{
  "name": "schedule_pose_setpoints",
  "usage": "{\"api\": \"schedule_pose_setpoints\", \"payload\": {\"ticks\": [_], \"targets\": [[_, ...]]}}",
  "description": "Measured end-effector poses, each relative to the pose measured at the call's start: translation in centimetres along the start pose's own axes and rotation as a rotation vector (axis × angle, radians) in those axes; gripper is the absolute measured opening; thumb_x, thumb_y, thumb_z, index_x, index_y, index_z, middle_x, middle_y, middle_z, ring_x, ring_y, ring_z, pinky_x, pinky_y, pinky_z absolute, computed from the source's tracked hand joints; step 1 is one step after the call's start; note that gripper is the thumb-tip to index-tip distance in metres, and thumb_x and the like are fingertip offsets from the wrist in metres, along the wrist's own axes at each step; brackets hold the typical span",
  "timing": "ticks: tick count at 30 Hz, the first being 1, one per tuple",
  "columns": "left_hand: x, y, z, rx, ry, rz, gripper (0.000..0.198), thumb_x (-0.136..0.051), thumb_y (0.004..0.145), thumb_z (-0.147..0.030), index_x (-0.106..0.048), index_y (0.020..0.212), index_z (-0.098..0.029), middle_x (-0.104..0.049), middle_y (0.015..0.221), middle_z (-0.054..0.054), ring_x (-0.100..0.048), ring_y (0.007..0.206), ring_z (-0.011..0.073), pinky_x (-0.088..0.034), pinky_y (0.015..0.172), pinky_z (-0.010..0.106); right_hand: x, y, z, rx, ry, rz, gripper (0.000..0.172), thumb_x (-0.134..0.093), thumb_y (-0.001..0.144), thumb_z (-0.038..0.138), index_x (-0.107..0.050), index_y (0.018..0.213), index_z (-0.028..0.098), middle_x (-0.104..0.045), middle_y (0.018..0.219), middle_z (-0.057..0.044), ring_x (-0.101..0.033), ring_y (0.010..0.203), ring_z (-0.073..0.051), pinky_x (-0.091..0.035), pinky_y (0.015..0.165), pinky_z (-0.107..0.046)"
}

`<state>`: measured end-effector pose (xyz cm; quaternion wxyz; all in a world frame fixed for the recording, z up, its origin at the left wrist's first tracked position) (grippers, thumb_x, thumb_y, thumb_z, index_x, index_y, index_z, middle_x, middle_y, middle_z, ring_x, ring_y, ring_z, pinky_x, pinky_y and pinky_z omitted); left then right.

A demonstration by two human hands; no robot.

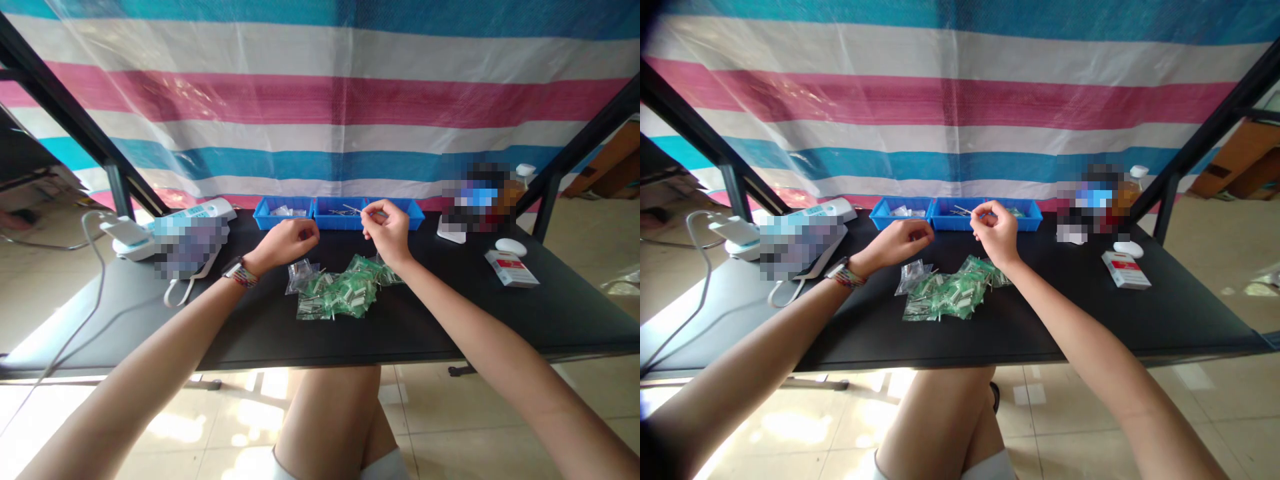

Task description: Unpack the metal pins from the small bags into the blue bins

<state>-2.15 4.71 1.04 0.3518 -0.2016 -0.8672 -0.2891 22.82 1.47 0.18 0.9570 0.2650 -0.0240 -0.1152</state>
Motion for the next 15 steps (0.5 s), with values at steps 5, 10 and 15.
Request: {"api": "schedule_pose_setpoints", "payload": {"ticks": [5, 10, 15], "targets": [[2.7, 0.5, 3.0, -0.006, -0.002, 0.258, 0.025, -0.072, 0.08, -0.031, -0.083, 0.1, -0.021, -0.077, 0.09, 0.006, -0.067, 0.076, 0.0199, -0.049, 0.067, 0.026, 1.2, 2.5, -2.0, 0.079, -0.299, -0.042, 0.015, -0.07, 0.091, 0.036, -0.073, 0.093, 0.021, -0.074, 0.079, -0.003, -0.064, 0.056, -0.017, -0.052, 0.059, -0.031], [2.9, 0.2, 3.3, 0.057, -0.051, 0.488, 0.036, -0.087, 0.074, -0.044, -0.085, 0.104, -0.025, -0.079, 0.087, 0.003, -0.07, 0.076, 0.0195, -0.05, 0.063, 0.023, 1.7, 1.7, -1.8, 0.295, -0.695, 0.159, 0.022, -0.061, 0.094, 0.017, -0.08, 0.103, 0.019, -0.081, 0.114, -0.012, -0.072, 0.081, -0.023, -0.055, 0.082, -0.037], [2.2, -0.1, 3.1, 0.048, -0.066, 0.534, 0.026, -0.089, 0.073, -0.044, -0.081, 0.087, -0.023, -0.075, 0.078, 0.001, -0.066, 0.067, 0.0161, -0.049, 0.058, 0.021, 1.3, 0.4, -1.4, 0.359, -0.768, 0.188, 0.021, -0.058, 0.095, 0.016, -0.079, 0.098, 0.021, -0.079, 0.104, -0.008, -0.068, 0.078, -0.021, -0.05, 0.074, -0.033]]}}
Point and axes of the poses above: each hand's wrist, its own y-axis towards the middle knuckle, its own x-axis out of the back of the hand, z = x × y, the point moved 1 cm from there along y, towards the middle knuckle
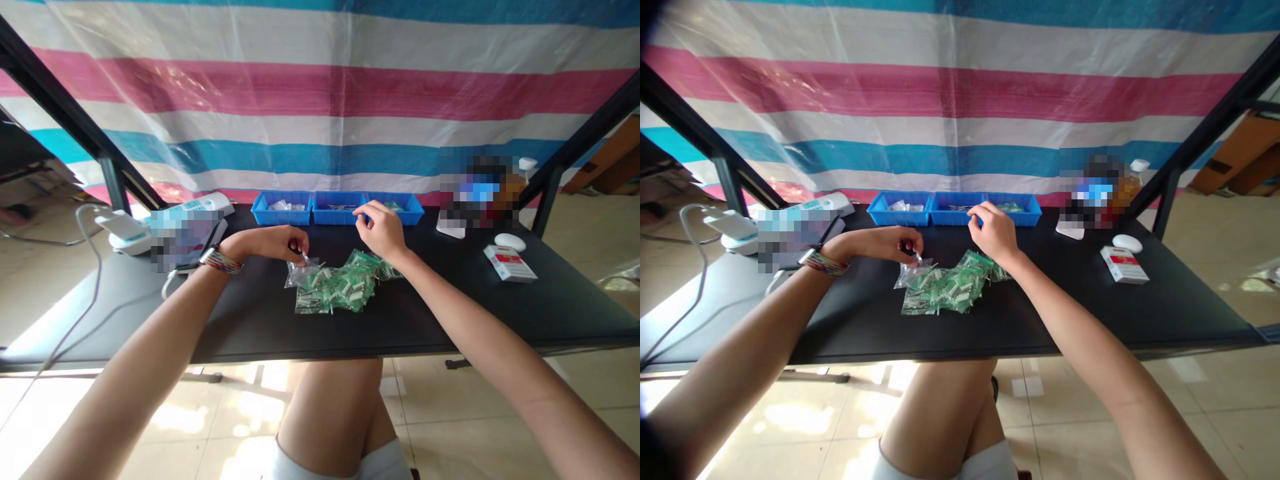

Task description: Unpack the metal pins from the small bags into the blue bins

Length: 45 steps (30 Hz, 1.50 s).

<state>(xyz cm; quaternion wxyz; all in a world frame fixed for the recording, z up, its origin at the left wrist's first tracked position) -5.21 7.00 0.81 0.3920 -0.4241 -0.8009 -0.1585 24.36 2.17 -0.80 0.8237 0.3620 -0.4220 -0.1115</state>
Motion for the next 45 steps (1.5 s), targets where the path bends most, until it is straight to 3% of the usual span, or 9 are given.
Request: {"api": "schedule_pose_setpoints", "payload": {"ticks": [6, 12, 16, 19, 22, 28, 34, 42, 45], "targets": [[0.4, 0.4, 0.3, -0.041, -0.211, -0.138, 0.031, -0.085, 0.079, -0.046, -0.068, 0.078, -0.02, -0.066, 0.068, 0.0, -0.061, 0.058, 0.0139, -0.045, 0.052, 0.022, -0.2, -0.5, 1.0, 0.068, 0.091, 0.072, 0.023, -0.056, 0.095, 0.013, -0.077, 0.097, 0.02, -0.077, 0.104, -0.007, -0.06, 0.062, -0.015, -0.049, 0.068, -0.032], [-1.0, 1.1, -3.1, -0.027, -0.557, -0.381, 0.042, -0.089, 0.081, -0.046, -0.063, 0.099, -0.019, -0.067, 0.076, -0.001, -0.063, 0.058, 0.0123, -0.048, 0.05, 0.021, 0.8, -1.1, 3.6, 0.249, 0.169, 0.193, 0.034, -0.06, 0.1, 0.018, -0.075, 0.13, 0.026, -0.074, 0.127, -0.008, -0.069, 0.075, -0.017, -0.057, 0.075, -0.032], [-2.9, 1.8, -4.8, -0.056, -0.704, -0.377, 0.048, -0.091, 0.079, -0.049, -0.063, 0.103, -0.018, -0.066, 0.073, -0.002, -0.064, 0.057, 0.0113, -0.053, 0.054, 0.022, 0.9, -1.4, 4.5, 0.293, 0.199, 0.228, 0.028, -0.063, 0.102, 0.023, -0.077, 0.126, 0.028, -0.075, 0.125, -0.009, -0.073, 0.108, -0.025, -0.059, 0.093, -0.035], [-3.6, 2.1, -4.8, -0.052, -0.74, -0.364, 0.047, -0.088, 0.082, -0.05, -0.062, 0.105, -0.019, -0.069, 0.076, 0.0, -0.069, 0.06, 0.0141, -0.056, 0.058, 0.025, 0.6, -1.3, 4.5, 0.204, 0.312, 0.196, 0.02, -0.061, 0.105, 0.03, -0.08, 0.112, 0.027, -0.077, 0.112, -0.008, -0.073, 0.099, -0.023, -0.059, 0.092, -0.036], [-3.6, 1.9, -4.4, -0.083, -0.631, -0.404, 0.04, -0.073, 0.093, -0.051, -0.062, 0.115, -0.019, -0.074, 0.084, 0.004, -0.074, 0.067, 0.0191, -0.06, 0.064, 0.03, 0.1, -1.1, 4.1, -0.013, 0.519, 0.142, 0.019, -0.067, 0.101, 0.039, -0.079, 0.098, 0.025, -0.077, 0.096, -0.006, -0.071, 0.081, -0.021, -0.06, 0.078, -0.035], [-3.5, 0.8, -5.3, -0.238, 0.087, -0.694, 0.038, -0.066, 0.099, -0.03, -0.069, 0.136, -0.023, -0.071, 0.127, 0.011, -0.072, 0.096, 0.0197, -0.059, 0.093, 0.035, -0.8, -0.6, 3.5, -0.442, 0.987, 0.209, 0.039, -0.09, 0.073, 0.053, -0.075, 0.088, 0.02, -0.071, 0.069, -0.001, -0.064, 0.057, -0.017, -0.056, 0.054, -0.031], [-3.4, 0.7, -6.0, -0.319, 0.083, -0.748, 0.02, -0.063, 0.102, -0.032, -0.078, 0.106, -0.02, -0.072, 0.11, 0.01, -0.069, 0.106, 0.0242, -0.058, 0.096, 0.038, -0.9, -0.9, 4.0, -0.517, 1.103, 0.304, 0.041, -0.095, 0.065, 0.048, -0.078, 0.086, 0.017, -0.073, 0.069, -0.001, -0.064, 0.055, -0.014, -0.058, 0.053, -0.028], [-3.1, 0.4, -6.0, -0.4, 0.19, -0.759, 0.015, -0.069, 0.1, -0.03, -0.082, 0.104, -0.021, -0.074, 0.113, 0.01, -0.072, 0.102, 0.0212, -0.059, 0.095, 0.035, -0.9, -1.0, 3.8, -0.619, 1.201, 0.302, 0.05, -0.097, 0.066, 0.043, -0.076, 0.103, 0.017, -0.075, 0.074, 0.0, -0.067, 0.056, -0.013, -0.061, 0.056, -0.028], [-3.0, 0.5, -5.8, -0.409, 0.179, -0.82, 0.016, -0.068, 0.101, -0.03, -0.08, 0.101, -0.019, -0.074, 0.104, 0.008, -0.072, 0.092, 0.0179, -0.061, 0.083, 0.03, -0.8, -0.9, 3.9, -0.62, 1.216, 0.292, 0.05, -0.097, 0.068, 0.043, -0.075, 0.105, 0.018, -0.077, 0.077, -0.001, -0.068, 0.058, -0.014, -0.062, 0.057, -0.028]]}}
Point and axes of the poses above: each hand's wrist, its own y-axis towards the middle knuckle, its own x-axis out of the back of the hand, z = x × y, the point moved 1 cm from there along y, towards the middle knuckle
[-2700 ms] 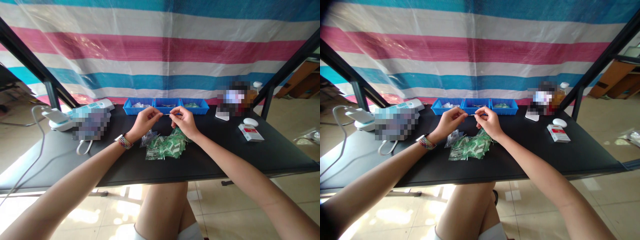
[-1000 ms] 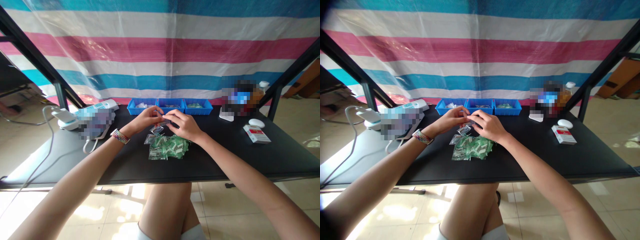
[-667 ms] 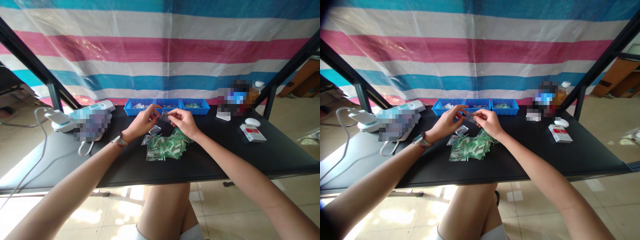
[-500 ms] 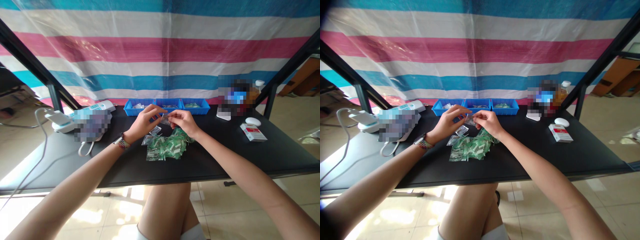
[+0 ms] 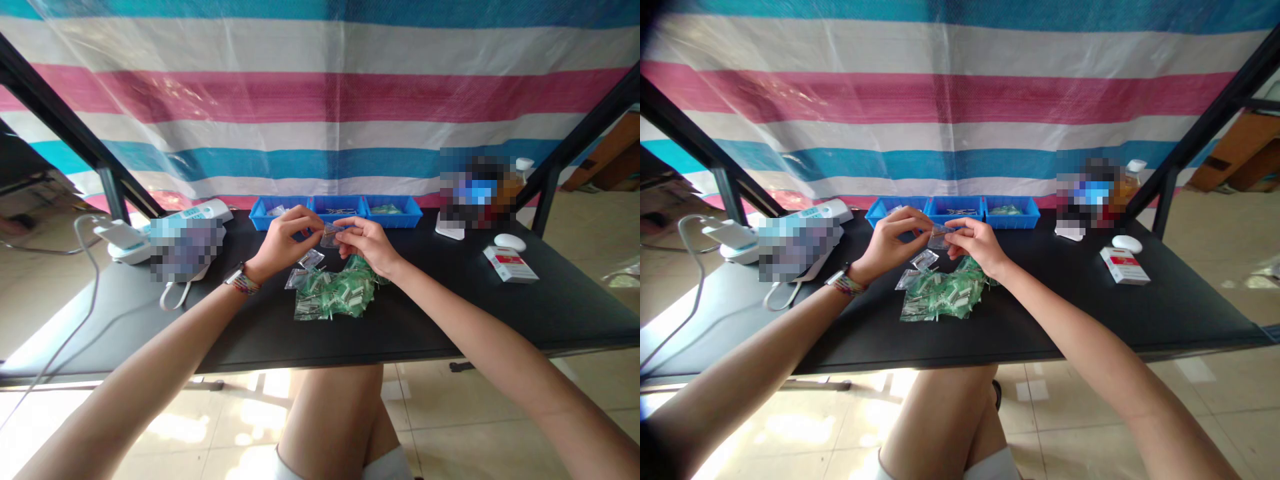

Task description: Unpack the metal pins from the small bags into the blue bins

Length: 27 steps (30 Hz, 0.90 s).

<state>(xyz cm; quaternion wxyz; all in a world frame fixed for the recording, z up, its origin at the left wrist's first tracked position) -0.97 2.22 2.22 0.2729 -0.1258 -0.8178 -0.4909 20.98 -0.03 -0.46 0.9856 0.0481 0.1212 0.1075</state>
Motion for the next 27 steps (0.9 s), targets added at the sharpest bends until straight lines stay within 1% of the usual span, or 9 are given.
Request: {"api": "schedule_pose_setpoints", "payload": {"ticks": [2, 4, 8, 11, 13, 15, 18, 22, 27], "targets": [[0.1, 0.0, 0.2, 0.014, 0.003, -0.021, 0.021, -0.07, 0.1, -0.03, -0.078, 0.117, -0.02, -0.073, 0.11, 0.008, -0.071, 0.087, 0.0159, -0.061, 0.077, 0.028, -0.1, 0.0, 0.0, -0.013, 0.017, 0.004, 0.049, -0.097, 0.069, 0.042, -0.074, 0.105, 0.018, -0.077, 0.077, -0.001, -0.069, 0.058, -0.014, -0.062, 0.057, -0.028], [0.2, 0.0, 0.2, -0.018, 0.017, 0.0, 0.029, -0.072, 0.099, -0.029, -0.076, 0.127, -0.022, -0.072, 0.12, 0.009, -0.072, 0.093, 0.0168, -0.062, 0.082, 0.029, -0.2, -0.1, -0.1, -0.028, 0.032, 0.012, 0.048, -0.097, 0.068, 0.041, -0.074, 0.104, 0.018, -0.077, 0.077, -0.001, -0.069, 0.058, -0.014, -0.062, 0.056, -0.028], [0.0, 0.0, 0.0, -0.035, 0.013, 0.008, 0.014, -0.075, 0.098, -0.034, -0.081, 0.102, -0.022, -0.076, 0.112, 0.009, -0.073, 0.103, 0.021, -0.061, 0.092, 0.034, -0.1, 0.0, -0.2, -0.034, 0.043, 0.023, 0.05, -0.095, 0.071, 0.043, -0.073, 0.108, 0.019, -0.077, 0.078, -0.001, -0.07, 0.059, -0.015, -0.061, 0.058, -0.028], [0.0, 0.2, 0.4, 0.181, -0.088, -0.099, 0.025, -0.077, 0.095, -0.043, -0.077, 0.09, -0.019, -0.077, 0.091, 0.006, -0.072, 0.085, 0.0185, -0.059, 0.076, 0.029, 0.0, -0.1, -0.1, 0.025, -0.035, 0.001, 0.04, -0.081, 0.088, 0.052, -0.069, 0.111, 0.021, -0.079, 0.083, -0.003, -0.073, 0.064, -0.018, -0.062, 0.062, -0.032], [0.2, 0.4, 1.2, 0.369, -0.181, -0.223, 0.032, -0.077, 0.093, -0.049, -0.074, 0.085, -0.018, -0.075, 0.08, 0.004, -0.07, 0.074, 0.0162, -0.056, 0.067, 0.025, 0.0, -0.3, 0.1, 0.155, -0.255, 0.033, 0.028, -0.071, 0.097, 0.047, -0.07, 0.109, 0.022, -0.081, 0.088, -0.005, -0.076, 0.074, -0.021, -0.063, 0.072, -0.036], [0.8, 0.7, 2.4, 0.523, -0.259, -0.365, 0.037, -0.078, 0.089, -0.052, -0.069, 0.079, -0.017, -0.071, 0.074, 0.003, -0.068, 0.067, 0.014, -0.052, 0.06, 0.022, -0.2, -0.6, 0.4, 0.343, -0.57, 0.152, 0.017, -0.066, 0.102, 0.036, -0.075, 0.105, 0.022, -0.082, 0.1, -0.008, -0.077, 0.095, -0.025, -0.061, 0.091, -0.043], [1.8, 0.7, 4.4, 0.713, -0.346, -0.521, 0.038, -0.079, 0.085, -0.052, -0.067, 0.077, -0.016, -0.069, 0.074, 0.003, -0.065, 0.061, 0.0116, -0.047, 0.053, 0.019, -0.7, -1.1, 0.3, 0.525, -0.929, 0.359, 0.023, -0.062, 0.105, 0.028, -0.084, 0.106, 0.022, -0.079, 0.123, -0.011, -0.068, 0.124, -0.028, -0.05, 0.113, -0.049], [2.4, 0.3, 6.0, 0.92, -0.443, -0.561, 0.038, -0.08, 0.085, -0.051, -0.071, 0.087, -0.014, -0.073, 0.083, 0.006, -0.065, 0.06, 0.0105, -0.047, 0.05, 0.018, -0.7, -1.4, -0.7, 0.509, -1.14, 0.461, 0.026, -0.063, 0.108, 0.034, -0.086, 0.116, 0.026, -0.077, 0.131, -0.01, -0.061, 0.131, -0.029, -0.047, 0.116, -0.052], [2.3, 0.1, 5.7, 0.934, -0.56, -0.533, 0.043, -0.073, 0.087, -0.054, -0.074, 0.097, -0.012, -0.077, 0.092, 0.011, -0.067, 0.063, 0.0112, -0.048, 0.052, 0.018, -0.4, -1.2, -0.9, 0.474, -1.219, 0.428, 0.026, -0.064, 0.107, 0.035, -0.086, 0.116, 0.023, -0.078, 0.131, -0.011, -0.063, 0.127, -0.029, -0.047, 0.116, -0.051]]}}
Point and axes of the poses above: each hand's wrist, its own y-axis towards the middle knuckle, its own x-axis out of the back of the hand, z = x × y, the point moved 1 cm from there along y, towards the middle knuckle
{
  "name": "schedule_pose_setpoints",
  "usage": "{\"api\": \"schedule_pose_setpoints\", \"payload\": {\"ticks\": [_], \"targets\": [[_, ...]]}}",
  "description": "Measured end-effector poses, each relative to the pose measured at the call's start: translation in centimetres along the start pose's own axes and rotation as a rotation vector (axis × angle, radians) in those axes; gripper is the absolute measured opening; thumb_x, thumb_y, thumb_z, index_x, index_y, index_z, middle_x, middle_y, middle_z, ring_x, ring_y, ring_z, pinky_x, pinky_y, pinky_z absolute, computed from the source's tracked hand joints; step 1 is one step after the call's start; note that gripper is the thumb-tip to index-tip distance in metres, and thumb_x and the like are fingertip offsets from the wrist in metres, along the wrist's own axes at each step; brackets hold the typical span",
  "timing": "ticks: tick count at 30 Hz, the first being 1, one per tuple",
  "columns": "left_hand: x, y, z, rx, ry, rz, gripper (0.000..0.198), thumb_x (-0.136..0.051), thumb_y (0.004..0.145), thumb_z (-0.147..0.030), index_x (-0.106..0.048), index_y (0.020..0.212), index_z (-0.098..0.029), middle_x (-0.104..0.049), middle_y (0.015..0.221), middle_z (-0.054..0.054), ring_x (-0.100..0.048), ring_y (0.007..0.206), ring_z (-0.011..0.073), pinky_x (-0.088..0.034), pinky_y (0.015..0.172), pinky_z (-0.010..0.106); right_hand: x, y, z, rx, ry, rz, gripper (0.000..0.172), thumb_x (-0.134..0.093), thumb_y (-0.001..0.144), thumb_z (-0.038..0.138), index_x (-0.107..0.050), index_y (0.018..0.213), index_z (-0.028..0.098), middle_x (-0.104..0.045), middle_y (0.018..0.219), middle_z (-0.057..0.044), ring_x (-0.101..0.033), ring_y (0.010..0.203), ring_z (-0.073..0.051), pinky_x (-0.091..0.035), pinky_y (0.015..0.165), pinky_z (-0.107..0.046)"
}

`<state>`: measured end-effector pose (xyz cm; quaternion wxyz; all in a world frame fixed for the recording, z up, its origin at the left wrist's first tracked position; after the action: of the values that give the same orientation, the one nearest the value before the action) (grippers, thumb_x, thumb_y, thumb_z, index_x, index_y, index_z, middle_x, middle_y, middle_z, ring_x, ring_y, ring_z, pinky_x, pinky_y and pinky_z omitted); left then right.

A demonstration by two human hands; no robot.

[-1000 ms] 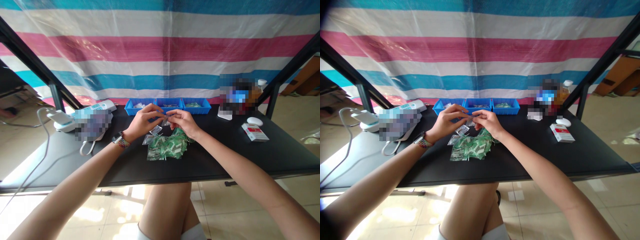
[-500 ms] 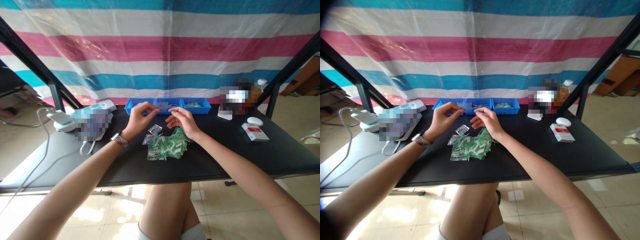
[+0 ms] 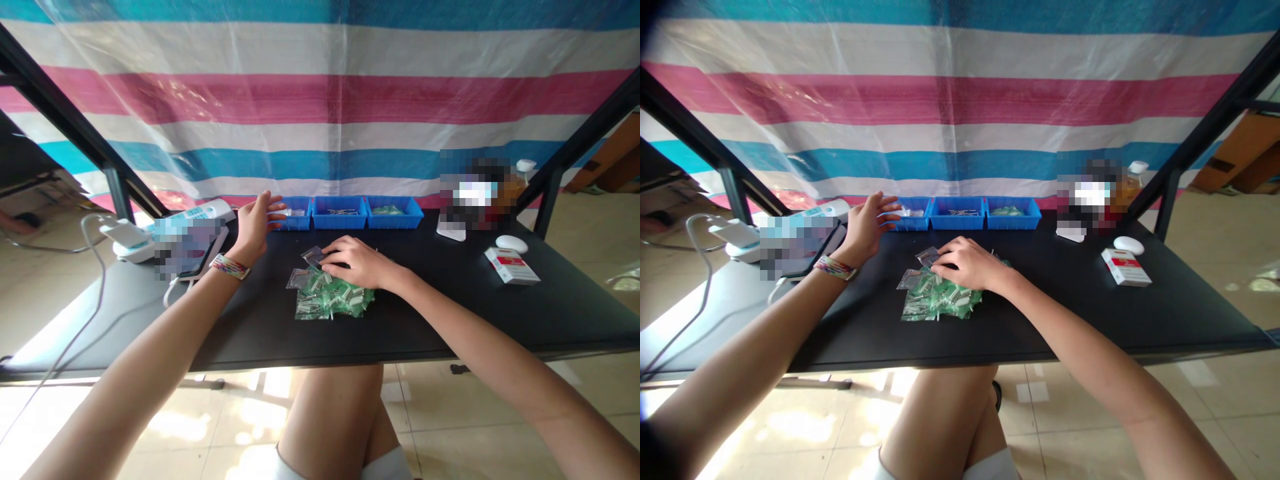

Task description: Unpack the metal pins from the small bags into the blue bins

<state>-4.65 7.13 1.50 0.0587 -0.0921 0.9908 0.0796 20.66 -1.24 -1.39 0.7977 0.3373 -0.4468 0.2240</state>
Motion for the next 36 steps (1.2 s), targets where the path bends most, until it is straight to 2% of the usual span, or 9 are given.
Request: {"api": "schedule_pose_setpoints", "payload": {"ticks": [4, 9, 12, 17, 21, 24, 28, 32, 36], "targets": [[-0.5, -0.5, -0.4, -0.069, 0.02, 0.055, 0.03, -0.069, 0.081, -0.041, -0.073, 0.093, -0.014, -0.075, 0.089, 0.007, -0.068, 0.065, 0.0125, -0.048, 0.054, 0.019, 0.5, 0.1, -0.2, -0.017, -0.021, -0.047, 0.027, -0.063, 0.108, 0.032, -0.086, 0.112, 0.021, -0.079, 0.126, -0.012, -0.067, 0.121, -0.028, -0.051, 0.112, -0.049], [-1.1, -1.0, -0.1, -0.146, 0.137, 0.12, 0.02, -0.067, 0.076, -0.036, -0.069, 0.084, -0.017, -0.07, 0.079, 0.003, -0.066, 0.064, 0.0134, -0.048, 0.056, 0.021, 0.3, 0.2, -0.9, 0.01, -0.026, -0.024, 0.03, -0.059, 0.11, 0.034, -0.083, 0.126, 0.026, -0.075, 0.141, -0.009, -0.063, 0.138, -0.028, -0.045, 0.12, -0.05], [-1.4, -1.3, 0.3, -0.171, 0.184, 0.195, 0.019, -0.066, 0.076, -0.035, -0.069, 0.083, -0.018, -0.07, 0.078, 0.003, -0.065, 0.064, 0.0141, -0.048, 0.056, 0.022, 0.2, 0.2, -1.1, -0.032, -0.021, -0.007, 0.026, -0.061, 0.109, 0.033, -0.085, 0.116, 0.027, -0.078, 0.134, -0.008, -0.065, 0.135, -0.027, -0.045, 0.118, -0.048], [-1.5, -1.5, 1.2, -0.195, 0.39, 0.534, 0.023, -0.068, 0.079, -0.038, -0.074, 0.086, -0.017, -0.073, 0.077, 0.005, -0.068, 0.068, 0.0175, -0.052, 0.061, 0.026, 0.4, 0.2, -1.1, -0.1, -0.053, -0.066, 0.011, -0.073, 0.098, 0.017, -0.082, 0.101, 0.02, -0.079, 0.121, -0.011, -0.068, 0.119, -0.027, -0.049, 0.11, -0.045], [-1.9, -2.3, 1.8, -0.422, 0.629, 0.719, 0.026, -0.07, 0.084, -0.036, -0.083, 0.099, -0.02, -0.079, 0.096, 0.007, -0.071, 0.083, 0.0207, -0.056, 0.073, 0.03, 0.2, 0.3, -1.9, -0.156, -0.041, -0.093, 0.014, -0.077, 0.087, 0.006, -0.078, 0.093, 0.018, -0.078, 0.109, -0.01, -0.068, 0.107, -0.027, -0.052, 0.1, -0.041], [-2.3, -3.1, 2.1, -0.571, 0.711, 0.833, 0.029, -0.072, 0.088, -0.036, -0.085, 0.112, -0.025, -0.079, 0.106, 0.009, -0.073, 0.093, 0.0238, -0.058, 0.085, 0.036, 0.1, 0.3, -2.5, -0.193, -0.04, -0.119, 0.017, -0.078, 0.087, 0.006, -0.078, 0.099, 0.018, -0.078, 0.106, -0.01, -0.067, 0.103, -0.028, -0.053, 0.096, -0.041], [-2.6, -3.6, 2.2, -0.689, 0.761, 0.891, 0.026, -0.071, 0.093, -0.034, -0.085, 0.114, -0.026, -0.079, 0.109, 0.01, -0.072, 0.105, 0.0265, -0.053, 0.102, 0.043, 0.1, 0.3, -2.9, -0.178, -0.044, -0.123, 0.015, -0.078, 0.09, 0.008, -0.081, 0.099, 0.019, -0.078, 0.106, -0.009, -0.066, 0.101, -0.026, -0.052, 0.096, -0.041], [-2.6, -3.6, 2.2, -0.717, 0.804, 0.924, 0.028, -0.073, 0.093, -0.035, -0.084, 0.116, -0.025, -0.077, 0.114, 0.01, -0.071, 0.108, 0.027, -0.051, 0.105, 0.042, 0.1, 0.4, -3.0, -0.16, -0.053, -0.121, 0.01, -0.076, 0.092, 0.01, -0.08, 0.091, 0.019, -0.076, 0.103, -0.008, -0.064, 0.097, -0.024, -0.05, 0.093, -0.039], [-2.5, -3.5, 2.1, -0.718, 0.821, 0.925, 0.031, -0.073, 0.092, -0.035, -0.082, 0.12, -0.025, -0.076, 0.114, 0.009, -0.071, 0.107, 0.0272, -0.051, 0.105, 0.043, 0.2, 0.4, -2.7, -0.147, -0.077, -0.147, 0.015, -0.068, 0.096, 0.007, -0.074, 0.087, 0.018, -0.073, 0.096, -0.008, -0.063, 0.095, -0.023, -0.049, 0.089, -0.036]]}}
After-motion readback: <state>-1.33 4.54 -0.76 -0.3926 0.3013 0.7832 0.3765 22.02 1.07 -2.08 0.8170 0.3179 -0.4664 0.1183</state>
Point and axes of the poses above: each hand's wrist, its own y-axis towards the middle knuckle, its own x-axis out of the back of the hand, z = x × y, the point moved 1 cm from there along y, towards the middle knuckle
